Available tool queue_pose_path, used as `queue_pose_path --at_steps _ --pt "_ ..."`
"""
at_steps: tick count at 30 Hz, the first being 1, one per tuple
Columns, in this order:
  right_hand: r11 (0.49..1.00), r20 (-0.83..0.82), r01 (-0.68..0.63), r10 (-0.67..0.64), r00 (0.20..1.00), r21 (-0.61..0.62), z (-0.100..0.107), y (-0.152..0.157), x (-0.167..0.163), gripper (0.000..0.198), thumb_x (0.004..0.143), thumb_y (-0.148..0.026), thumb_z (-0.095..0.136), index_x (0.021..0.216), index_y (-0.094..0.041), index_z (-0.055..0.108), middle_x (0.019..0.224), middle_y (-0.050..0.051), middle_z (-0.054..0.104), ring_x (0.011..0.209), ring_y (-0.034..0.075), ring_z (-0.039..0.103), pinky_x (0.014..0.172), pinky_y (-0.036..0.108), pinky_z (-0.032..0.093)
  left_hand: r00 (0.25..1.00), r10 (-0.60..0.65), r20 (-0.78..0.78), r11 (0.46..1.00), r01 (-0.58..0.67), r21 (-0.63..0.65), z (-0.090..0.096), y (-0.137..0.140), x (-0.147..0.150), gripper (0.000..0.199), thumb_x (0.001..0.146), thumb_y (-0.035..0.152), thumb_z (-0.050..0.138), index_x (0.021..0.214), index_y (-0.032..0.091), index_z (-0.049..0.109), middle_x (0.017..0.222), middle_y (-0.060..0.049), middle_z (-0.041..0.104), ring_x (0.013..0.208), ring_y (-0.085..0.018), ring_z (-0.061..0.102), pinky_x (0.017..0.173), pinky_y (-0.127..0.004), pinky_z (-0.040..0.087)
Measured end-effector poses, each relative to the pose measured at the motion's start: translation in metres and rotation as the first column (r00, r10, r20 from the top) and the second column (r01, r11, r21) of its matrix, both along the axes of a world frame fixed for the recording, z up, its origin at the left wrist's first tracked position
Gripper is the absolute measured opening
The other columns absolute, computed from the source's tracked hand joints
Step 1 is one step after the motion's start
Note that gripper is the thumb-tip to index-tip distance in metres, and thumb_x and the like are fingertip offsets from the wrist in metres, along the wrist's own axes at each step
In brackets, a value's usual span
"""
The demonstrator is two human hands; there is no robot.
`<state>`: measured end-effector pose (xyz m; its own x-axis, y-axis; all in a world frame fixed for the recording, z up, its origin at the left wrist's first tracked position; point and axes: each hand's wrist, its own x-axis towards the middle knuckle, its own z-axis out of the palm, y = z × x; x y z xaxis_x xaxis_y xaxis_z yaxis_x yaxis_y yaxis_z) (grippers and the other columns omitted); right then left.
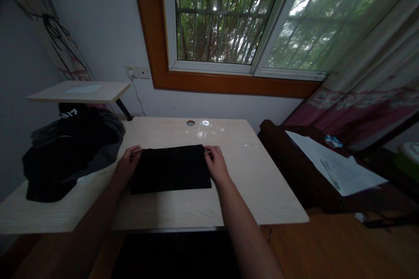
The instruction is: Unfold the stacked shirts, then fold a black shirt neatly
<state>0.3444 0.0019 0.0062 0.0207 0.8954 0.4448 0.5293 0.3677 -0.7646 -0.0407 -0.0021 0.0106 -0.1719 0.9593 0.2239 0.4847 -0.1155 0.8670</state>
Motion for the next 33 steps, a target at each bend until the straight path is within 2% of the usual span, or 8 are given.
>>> queue_pose_path --at_steps 5,11,15,20,25,29,31,33 --pt "0.998 -0.048 0.050 -0.052 0.997 -0.046 -0.003 0.000 -0.003 0.045 0.098 -0.051 0.052 0.132 -0.022 0.058 0.120 0.012 0.066 0.108 0.026 0.064 0.098 0.046 0.052 1.000 0.018 0.023 0.998 -0.017 -0.060 0.004 -0.002 0.001 0.045 0.095 0.047 0.050 0.134 0.024 0.054 0.128 -0.009 0.070 0.120 -0.025 0.065 0.109 -0.045 0.047" --pt "0.996 0.154 0.047 -0.035 0.987 -0.075 -0.003 0.001 -0.006 0.059 0.093 -0.053 0.061 0.143 -0.025 0.052 0.129 0.013 0.065 0.123 0.031 0.059 0.108 0.053 0.045 0.995 -0.086 0.053 0.993 0.090 -0.081 -0.008 0.006 0.005 0.065 0.086 0.048 0.065 0.142 0.022 0.045 0.135 -0.015 0.065 0.119 -0.026 0.066 0.108 -0.047 0.047" --pt "0.996 0.225 0.047 -0.029 0.974 -0.075 -0.005 0.004 -0.005 0.066 0.090 -0.047 0.065 0.148 -0.023 0.047 0.130 0.014 0.065 0.122 0.031 0.060 0.107 0.053 0.046 0.997 -0.077 0.019 0.994 0.078 -0.074 -0.017 0.016 0.002 0.064 0.083 0.046 0.069 0.138 0.020 0.050 0.132 -0.016 0.066 0.120 -0.027 0.065 0.107 -0.049 0.048" --pt "0.997 0.235 0.050 -0.036 0.971 -0.052 -0.011 0.008 -0.002 0.061 0.089 -0.039 0.063 0.146 -0.022 0.048 0.130 0.013 0.065 0.123 0.031 0.059 0.106 0.053 0.046 0.999 -0.037 -0.024 0.994 0.034 -0.103 -0.017 0.021 0.002 0.056 0.082 0.044 0.067 0.131 0.018 0.058 0.127 -0.016 0.067 0.112 -0.027 0.067 0.099 -0.047 0.053" --pt "0.998 0.145 0.039 -0.032 0.989 -0.050 -0.015 0.008 -0.003 0.054 0.091 -0.032 0.057 0.143 -0.025 0.049 0.126 0.011 0.066 0.119 0.027 0.061 0.106 0.051 0.047 0.998 -0.035 -0.058 0.996 0.029 -0.090 -0.011 0.019 0.005 0.049 0.085 0.043 0.063 0.129 0.021 0.060 0.125 -0.012 0.069 0.106 -0.025 0.067 0.100 -0.047 0.052" --pt "0.992 0.116 0.123 -0.126 0.985 0.025 0.000 -0.003 -0.007 0.044 0.090 -0.027 0.052 0.133 -0.021 0.058 0.121 0.012 0.065 0.114 0.028 0.061 0.106 0.051 0.048 0.997 -0.063 -0.050 0.997 0.060 -0.053 0.001 0.015 0.007 0.046 0.089 0.037 0.056 0.132 0.021 0.058 0.135 -0.012 0.064 0.117 -0.025 0.064 0.104 -0.046 0.050" --pt "0.984 0.151 0.163 -0.173 0.973 0.078 0.015 -0.012 -0.013 0.039 0.090 -0.023 0.050 0.127 -0.021 0.063 0.119 0.012 0.065 0.115 0.029 0.060 0.106 0.052 0.047 0.983 -0.067 -0.169 0.996 0.076 0.049 0.013 0.008 0.012 0.044 0.091 0.032 0.050 0.133 0.020 0.060 0.141 -0.013 0.060 0.129 -0.026 0.057 0.112 -0.049 0.044" --pt "0.987 0.202 0.125 -0.144 0.969 0.103 0.030 -0.022 -0.024 0.038 0.092 -0.020 0.048 0.125 -0.023 0.066 0.120 0.012 0.066 0.117 0.029 0.059 0.108 0.051 0.047 0.928 -0.097 -0.361 0.974 0.163 0.157 0.027 -0.003 0.024 0.043 0.093 0.028 0.047 0.133 0.021 0.061 0.147 -0.011 0.056 0.141 -0.027 0.046 0.121 -0.053 0.032"
